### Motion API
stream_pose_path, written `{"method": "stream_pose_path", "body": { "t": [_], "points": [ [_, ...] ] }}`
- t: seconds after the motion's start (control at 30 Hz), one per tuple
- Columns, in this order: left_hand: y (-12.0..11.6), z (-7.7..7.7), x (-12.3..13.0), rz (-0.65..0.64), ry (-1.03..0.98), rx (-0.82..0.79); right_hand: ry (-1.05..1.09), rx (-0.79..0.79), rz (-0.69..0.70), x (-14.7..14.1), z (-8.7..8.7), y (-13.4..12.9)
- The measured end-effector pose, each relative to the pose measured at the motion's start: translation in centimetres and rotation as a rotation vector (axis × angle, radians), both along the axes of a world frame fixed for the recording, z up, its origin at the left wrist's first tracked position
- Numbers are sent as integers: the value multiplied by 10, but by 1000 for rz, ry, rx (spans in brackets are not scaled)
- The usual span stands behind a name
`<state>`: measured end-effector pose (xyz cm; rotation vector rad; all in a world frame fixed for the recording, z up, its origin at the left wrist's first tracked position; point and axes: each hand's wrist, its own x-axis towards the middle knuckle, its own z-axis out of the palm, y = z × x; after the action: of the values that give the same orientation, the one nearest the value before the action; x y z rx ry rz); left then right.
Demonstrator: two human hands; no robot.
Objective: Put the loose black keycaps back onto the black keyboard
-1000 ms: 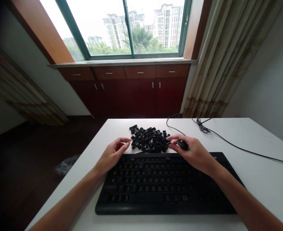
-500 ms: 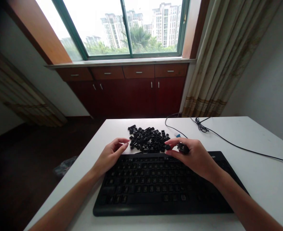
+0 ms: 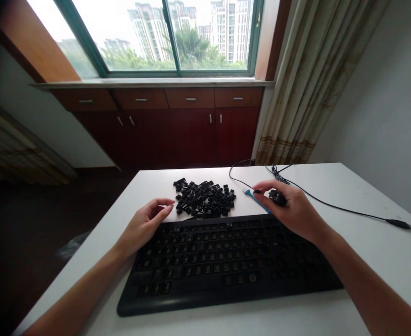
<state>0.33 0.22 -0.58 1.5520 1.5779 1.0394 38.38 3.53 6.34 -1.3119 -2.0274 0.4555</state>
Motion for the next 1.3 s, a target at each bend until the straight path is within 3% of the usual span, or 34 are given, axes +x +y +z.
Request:
{"method": "stream_pose_path", "body": {
  "t": [0.17, 0.37, 0.53, 0.7, 1.0, 1.17, 1.3],
  "points": [
    [2, 0, -2, -4, 19, -26, -34, -28, -105, 34, -6, 4],
    [3, 0, -4, 12, 71, -67, -96, 40, 25, 55, -18, 3],
    [6, -3, -8, 35, 129, -91, -75, 91, -110, 65, -26, 0],
    [9, -4, -12, 75, 164, -127, -31, 144, 23, 72, -24, -4],
    [9, 3, -5, 117, 201, -122, -13, 170, 52, 78, -23, -6],
    [8, 3, -3, 108, 191, -113, -5, 141, 127, 84, -12, -4],
    [7, 2, -2, 94, 188, -93, 269, -69, 109, 90, -14, -3]
  ]
}}
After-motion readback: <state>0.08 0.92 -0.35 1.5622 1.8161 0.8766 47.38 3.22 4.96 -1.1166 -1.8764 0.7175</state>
